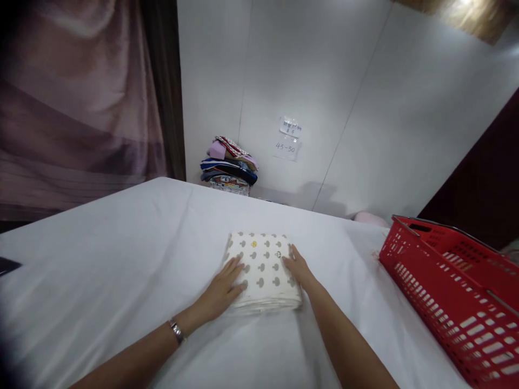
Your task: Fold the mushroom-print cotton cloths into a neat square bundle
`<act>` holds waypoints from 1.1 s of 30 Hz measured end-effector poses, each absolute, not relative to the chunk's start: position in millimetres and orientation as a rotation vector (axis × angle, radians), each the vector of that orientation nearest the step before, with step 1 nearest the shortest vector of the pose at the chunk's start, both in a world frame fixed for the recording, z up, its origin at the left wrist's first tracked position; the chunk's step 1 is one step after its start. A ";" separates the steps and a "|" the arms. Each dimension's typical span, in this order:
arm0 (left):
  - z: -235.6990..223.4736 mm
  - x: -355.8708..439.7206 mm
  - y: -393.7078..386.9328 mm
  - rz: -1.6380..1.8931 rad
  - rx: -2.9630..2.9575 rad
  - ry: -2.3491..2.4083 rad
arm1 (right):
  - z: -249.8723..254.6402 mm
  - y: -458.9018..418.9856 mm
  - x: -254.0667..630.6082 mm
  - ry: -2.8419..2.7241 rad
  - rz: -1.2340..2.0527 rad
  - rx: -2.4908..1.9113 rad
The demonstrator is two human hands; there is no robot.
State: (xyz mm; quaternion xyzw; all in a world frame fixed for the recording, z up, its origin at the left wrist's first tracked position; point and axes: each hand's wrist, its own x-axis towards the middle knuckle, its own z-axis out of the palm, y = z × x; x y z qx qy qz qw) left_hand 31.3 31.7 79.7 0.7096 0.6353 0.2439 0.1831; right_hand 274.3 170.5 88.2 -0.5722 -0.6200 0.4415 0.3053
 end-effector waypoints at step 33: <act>91.0 13.3 79.3 0.732 2.559 1.630 | 89.6 40.3 320.9 -2.386 0.151 -1.103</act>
